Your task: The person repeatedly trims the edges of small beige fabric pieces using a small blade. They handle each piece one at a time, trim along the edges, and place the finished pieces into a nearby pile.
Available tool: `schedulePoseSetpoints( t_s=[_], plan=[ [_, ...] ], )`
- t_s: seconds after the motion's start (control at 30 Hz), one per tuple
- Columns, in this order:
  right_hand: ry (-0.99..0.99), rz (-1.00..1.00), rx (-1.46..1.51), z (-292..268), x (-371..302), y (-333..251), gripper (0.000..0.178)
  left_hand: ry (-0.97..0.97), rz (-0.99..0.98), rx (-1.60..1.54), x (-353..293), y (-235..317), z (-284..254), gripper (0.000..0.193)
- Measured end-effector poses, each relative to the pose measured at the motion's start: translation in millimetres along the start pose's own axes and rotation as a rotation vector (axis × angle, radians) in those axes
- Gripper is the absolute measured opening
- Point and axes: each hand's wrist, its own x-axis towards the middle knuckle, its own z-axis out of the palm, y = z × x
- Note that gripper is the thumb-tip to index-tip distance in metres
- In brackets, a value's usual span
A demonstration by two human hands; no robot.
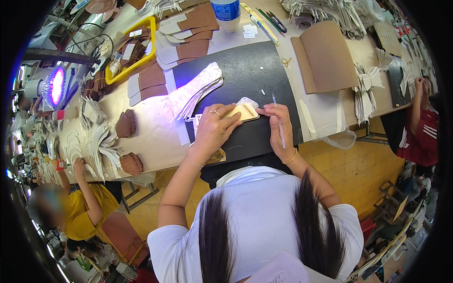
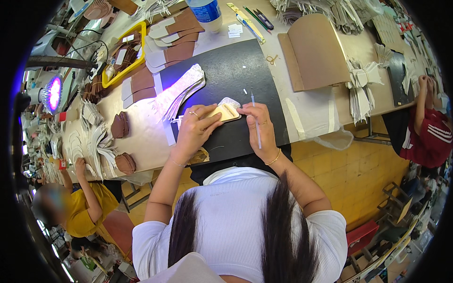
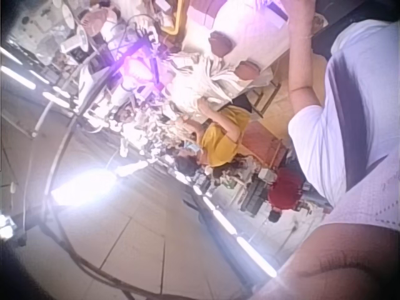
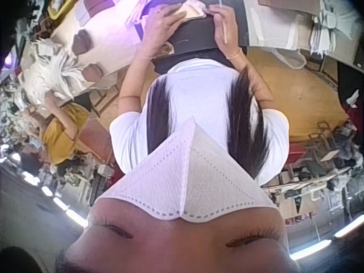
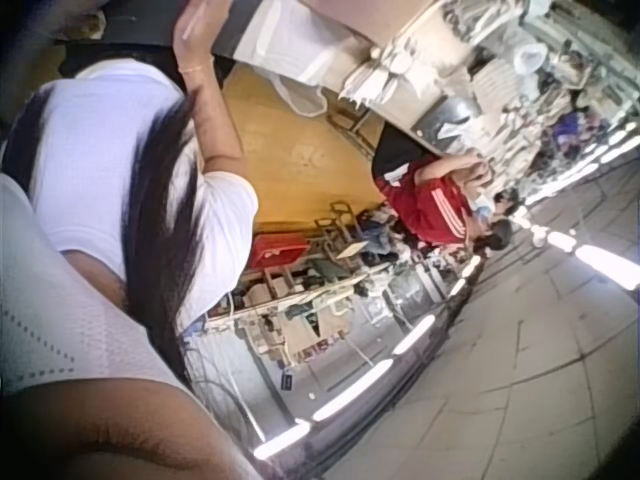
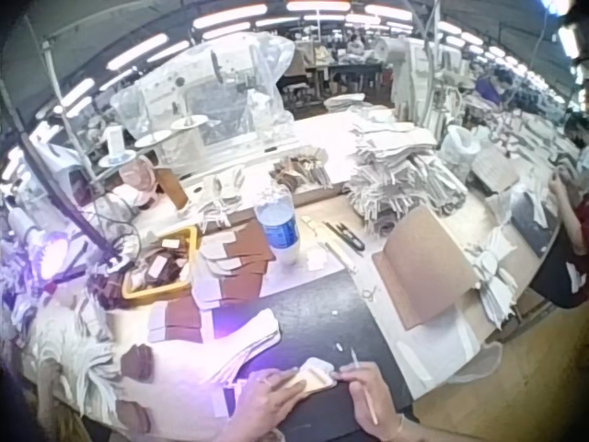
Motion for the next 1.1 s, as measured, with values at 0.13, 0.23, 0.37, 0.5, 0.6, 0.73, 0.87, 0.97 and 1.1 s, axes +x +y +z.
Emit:
schedulePoseSetpoints(
  t_s=[0.13, 0.23, 0.37, 0.5, 0.6, 0.73, 0.87, 0.97, 1.1],
  plan=[
    [0.005, 0.009, 0.014, 0, -2, 2, 0.022, 0.002, -0.012, 0.003, 0, 1, 1, 0.023],
    [-0.026, 0.058, -0.020, -2, 2, -8, 0.021, 0.008, -0.021, 0.004, 0, 3, 2, 0.022],
    [-0.055, -0.206, -0.347, -3, 14, -14, 0.017, 0.023, -0.019, 0.018, -1, 6, 4, 0.021],
    [-0.093, -0.179, -0.355, 3, 23, -13, 0.012, 0.019, -0.023, 0.031, -2, 6, 5, 0.020],
    [-0.120, -0.189, -0.379, 5, 29, -15, 0.010, 0.018, -0.014, 0.044, -2, 6, 6, 0.020],
    [-0.131, -0.234, -0.404, 8, 32, -14, 0.007, 0.015, -0.004, 0.055, -2, 6, 7, 0.020],
    [-0.169, -0.237, -0.453, 4, 29, -12, 0.009, 0.015, -0.011, 0.070, -2, 6, 8, 0.019],
    [-0.168, -0.212, -0.421, -2, 24, -10, 0.015, 0.026, -0.010, 0.082, -1, 8, 6, 0.020],
    [-0.119, -0.193, -0.292, -8, 20, -15, 0.025, -0.005, -0.043, 0.018, -1, 5, 4, 0.021]
  ],
)
